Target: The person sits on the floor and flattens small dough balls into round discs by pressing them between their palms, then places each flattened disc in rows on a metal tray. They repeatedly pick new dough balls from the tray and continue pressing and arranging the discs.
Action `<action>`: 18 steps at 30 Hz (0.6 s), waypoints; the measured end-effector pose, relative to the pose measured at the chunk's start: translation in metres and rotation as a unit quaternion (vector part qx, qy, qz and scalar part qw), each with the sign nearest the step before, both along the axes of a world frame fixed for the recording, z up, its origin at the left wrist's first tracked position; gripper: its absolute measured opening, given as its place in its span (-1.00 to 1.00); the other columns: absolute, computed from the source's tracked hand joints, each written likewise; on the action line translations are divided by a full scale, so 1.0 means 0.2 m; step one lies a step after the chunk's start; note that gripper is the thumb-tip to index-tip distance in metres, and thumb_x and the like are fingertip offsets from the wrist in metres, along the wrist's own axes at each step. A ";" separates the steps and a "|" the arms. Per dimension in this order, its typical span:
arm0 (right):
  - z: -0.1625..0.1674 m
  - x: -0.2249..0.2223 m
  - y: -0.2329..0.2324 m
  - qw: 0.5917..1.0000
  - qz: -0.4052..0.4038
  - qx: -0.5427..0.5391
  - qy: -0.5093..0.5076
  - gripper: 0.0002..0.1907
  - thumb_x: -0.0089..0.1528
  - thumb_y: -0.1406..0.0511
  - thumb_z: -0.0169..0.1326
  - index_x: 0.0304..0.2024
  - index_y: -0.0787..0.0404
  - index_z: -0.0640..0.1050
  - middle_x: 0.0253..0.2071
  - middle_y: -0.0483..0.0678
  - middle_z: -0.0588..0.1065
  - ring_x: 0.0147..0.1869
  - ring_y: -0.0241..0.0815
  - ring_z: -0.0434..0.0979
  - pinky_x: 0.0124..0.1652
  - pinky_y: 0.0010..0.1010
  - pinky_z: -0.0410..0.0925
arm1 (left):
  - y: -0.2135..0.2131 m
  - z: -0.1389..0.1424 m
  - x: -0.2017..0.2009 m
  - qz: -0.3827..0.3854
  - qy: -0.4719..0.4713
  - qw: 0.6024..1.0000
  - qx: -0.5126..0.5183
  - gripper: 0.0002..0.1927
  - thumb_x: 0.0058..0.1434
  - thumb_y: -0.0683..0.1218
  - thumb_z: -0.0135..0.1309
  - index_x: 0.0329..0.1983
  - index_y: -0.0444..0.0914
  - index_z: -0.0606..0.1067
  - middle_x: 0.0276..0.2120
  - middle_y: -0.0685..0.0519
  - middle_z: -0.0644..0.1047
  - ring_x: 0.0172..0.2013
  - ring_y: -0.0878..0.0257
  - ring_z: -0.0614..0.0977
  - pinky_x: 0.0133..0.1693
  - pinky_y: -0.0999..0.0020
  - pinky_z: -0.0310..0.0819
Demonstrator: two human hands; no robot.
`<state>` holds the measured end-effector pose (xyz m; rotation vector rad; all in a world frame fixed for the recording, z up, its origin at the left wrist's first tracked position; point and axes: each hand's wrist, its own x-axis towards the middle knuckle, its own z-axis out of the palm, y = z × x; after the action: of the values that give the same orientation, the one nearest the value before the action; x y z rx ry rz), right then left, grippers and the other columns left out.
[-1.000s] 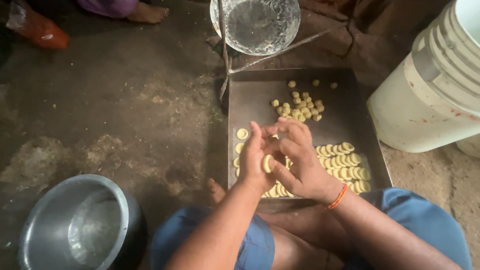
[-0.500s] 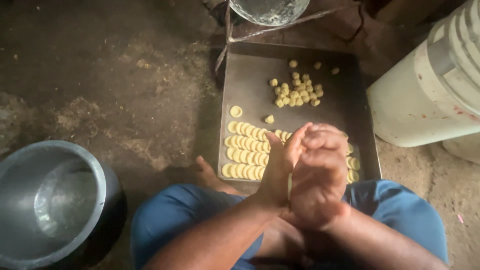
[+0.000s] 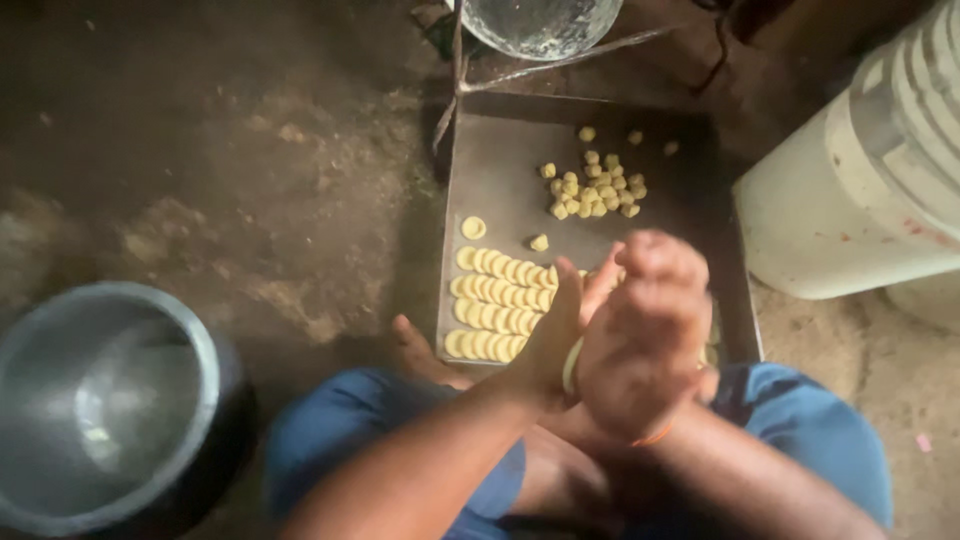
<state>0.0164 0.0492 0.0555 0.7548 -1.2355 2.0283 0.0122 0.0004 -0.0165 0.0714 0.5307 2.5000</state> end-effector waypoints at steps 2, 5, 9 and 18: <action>0.09 -0.04 0.08 0.995 0.066 0.047 -0.062 -0.45 0.48 -0.07 -0.13 0.10 0.28 0.46 0.16 0.06 0.37 0.12 -0.15 0.36 -0.10 -0.48 0.40 | -0.06 -0.01 -0.05 -0.097 0.030 0.975 0.196 -0.01 0.38 0.59 -0.48 0.57 -0.18 0.11 0.42 -0.06 0.28 0.35 0.18 0.36 0.32 0.27 0.24; 0.17 -0.11 0.21 0.954 0.136 0.202 -0.176 -0.69 0.49 0.15 0.03 0.06 0.28 0.49 0.03 0.02 0.44 -0.04 -0.25 0.40 0.04 -0.44 0.37 | -0.13 0.00 -0.14 -0.062 0.139 0.911 0.382 -0.02 0.52 0.59 -0.36 0.57 -0.29 0.13 0.39 -0.11 0.37 0.30 0.14 0.45 0.33 0.27 0.37; 0.09 -0.15 0.24 0.880 0.207 0.364 -0.224 -0.82 0.27 0.37 0.17 -0.09 0.29 0.54 -0.05 -0.02 0.49 0.06 -0.27 0.47 0.04 -0.41 0.37 | -0.19 0.03 -0.22 0.242 0.127 0.962 0.013 -0.06 0.36 0.50 -0.24 0.60 -0.15 0.05 0.34 -0.16 0.32 0.28 0.09 0.37 0.32 0.16 0.25; -0.31 -0.70 0.14 0.838 0.166 0.308 -0.419 -0.83 0.23 0.38 0.21 -0.14 0.29 0.55 -0.23 -0.07 0.55 -0.19 -0.25 0.53 -0.21 -0.32 0.41 | -0.08 0.19 -0.13 0.497 0.157 0.818 -0.244 -0.36 0.41 0.24 0.01 0.22 -0.40 0.34 0.01 -0.15 0.46 -0.03 0.09 0.44 0.05 0.11 0.39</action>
<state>-0.1227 0.0773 -0.0055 0.3254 -2.4904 2.3420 -0.0144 -0.0166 0.0224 -0.0007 1.6989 3.2368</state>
